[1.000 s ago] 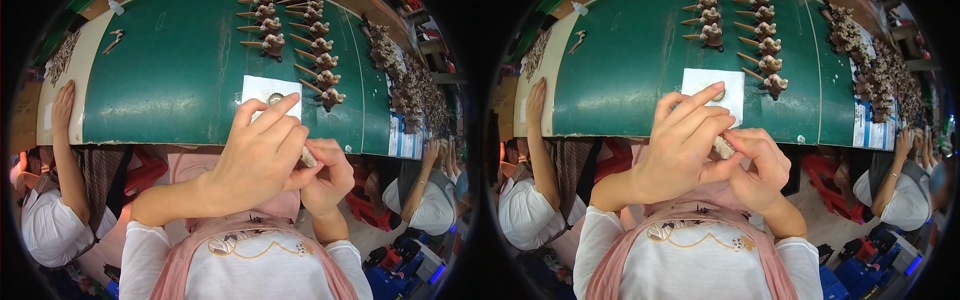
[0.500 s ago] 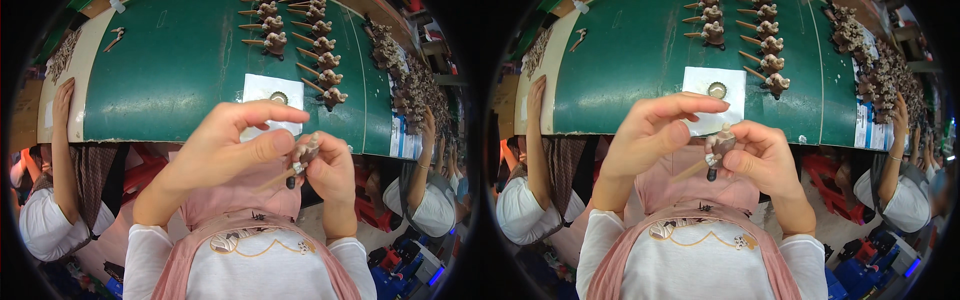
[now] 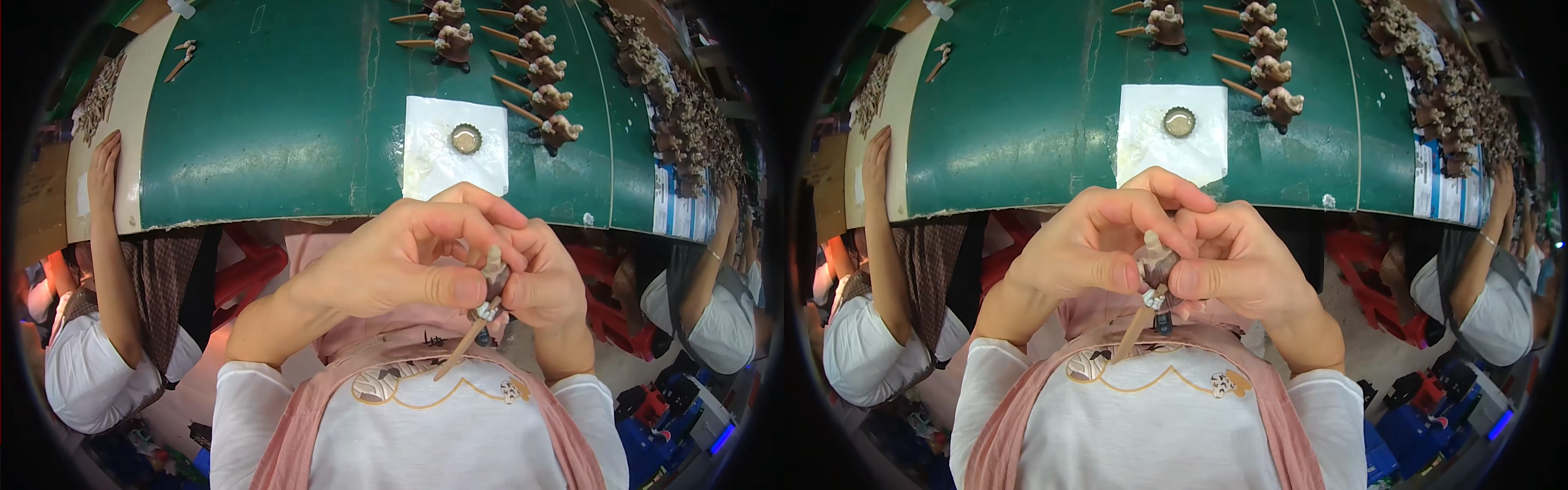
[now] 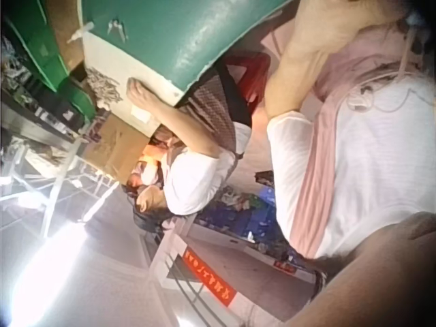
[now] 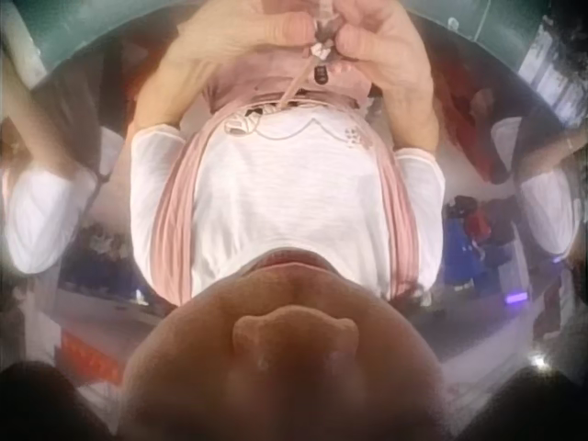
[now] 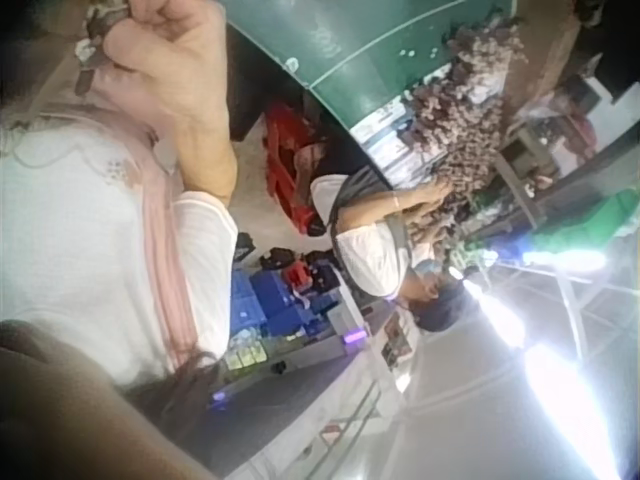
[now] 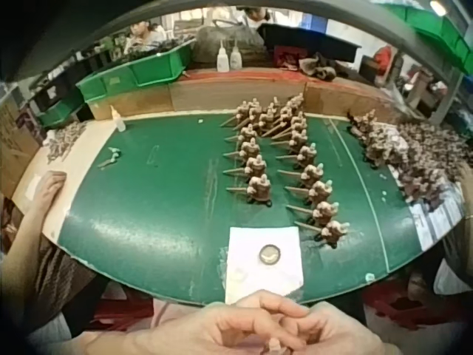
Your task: The person assembles small figurines by attaching a white clay-like head to a brown body and inserting a wooden stick into the base. The person repeatedly picks up components, joins them, and places the finished figurines on a green table.
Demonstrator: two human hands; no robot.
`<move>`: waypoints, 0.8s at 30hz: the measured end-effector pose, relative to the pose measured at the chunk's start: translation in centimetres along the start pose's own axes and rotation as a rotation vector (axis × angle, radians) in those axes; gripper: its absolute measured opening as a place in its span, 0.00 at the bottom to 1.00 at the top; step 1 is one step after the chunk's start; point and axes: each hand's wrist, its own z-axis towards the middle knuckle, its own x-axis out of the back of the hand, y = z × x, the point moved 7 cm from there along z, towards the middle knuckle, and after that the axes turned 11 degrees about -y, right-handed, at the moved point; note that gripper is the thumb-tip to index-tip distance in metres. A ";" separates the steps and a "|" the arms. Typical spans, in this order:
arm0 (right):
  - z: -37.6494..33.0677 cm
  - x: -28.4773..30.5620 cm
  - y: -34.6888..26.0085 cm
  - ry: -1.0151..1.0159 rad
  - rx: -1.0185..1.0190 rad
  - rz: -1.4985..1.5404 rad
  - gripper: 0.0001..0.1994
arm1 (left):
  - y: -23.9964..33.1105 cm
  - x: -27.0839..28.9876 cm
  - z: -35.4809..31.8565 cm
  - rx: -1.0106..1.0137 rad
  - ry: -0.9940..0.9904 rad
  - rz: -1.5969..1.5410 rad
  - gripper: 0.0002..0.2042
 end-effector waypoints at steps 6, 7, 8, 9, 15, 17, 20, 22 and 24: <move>-0.3 -0.4 0.7 0.064 -0.062 0.135 0.10 | 0.0 -0.2 -0.2 0.002 0.033 -0.032 0.23; -0.4 -0.2 0.7 0.065 -0.071 0.142 0.09 | -0.1 -0.2 -0.2 0.009 0.027 -0.023 0.23; -0.6 -0.1 0.8 0.066 -0.078 0.148 0.09 | -0.3 -0.2 -0.1 0.015 0.021 -0.015 0.23; -0.8 0.0 0.8 0.065 -0.070 0.153 0.10 | -0.5 -0.2 0.0 0.018 0.012 -0.006 0.23; -2.5 0.3 0.6 0.050 -0.024 0.071 0.11 | -1.1 -1.3 0.8 0.017 -0.098 0.003 0.21; -3.0 0.5 0.3 0.061 -0.032 0.062 0.11 | -1.3 -1.5 1.2 0.019 -0.124 0.016 0.20; -3.5 0.9 0.0 0.091 -0.028 0.036 0.11 | -1.2 -1.5 1.8 0.043 -0.109 0.033 0.22; -3.5 1.2 -0.5 0.088 -0.026 -0.049 0.12 | -1.5 -1.1 2.0 -0.021 -0.094 0.121 0.27; -3.3 1.3 -0.9 0.061 -0.024 -0.201 0.13 | -1.1 -0.9 2.2 -0.107 -0.085 0.207 0.33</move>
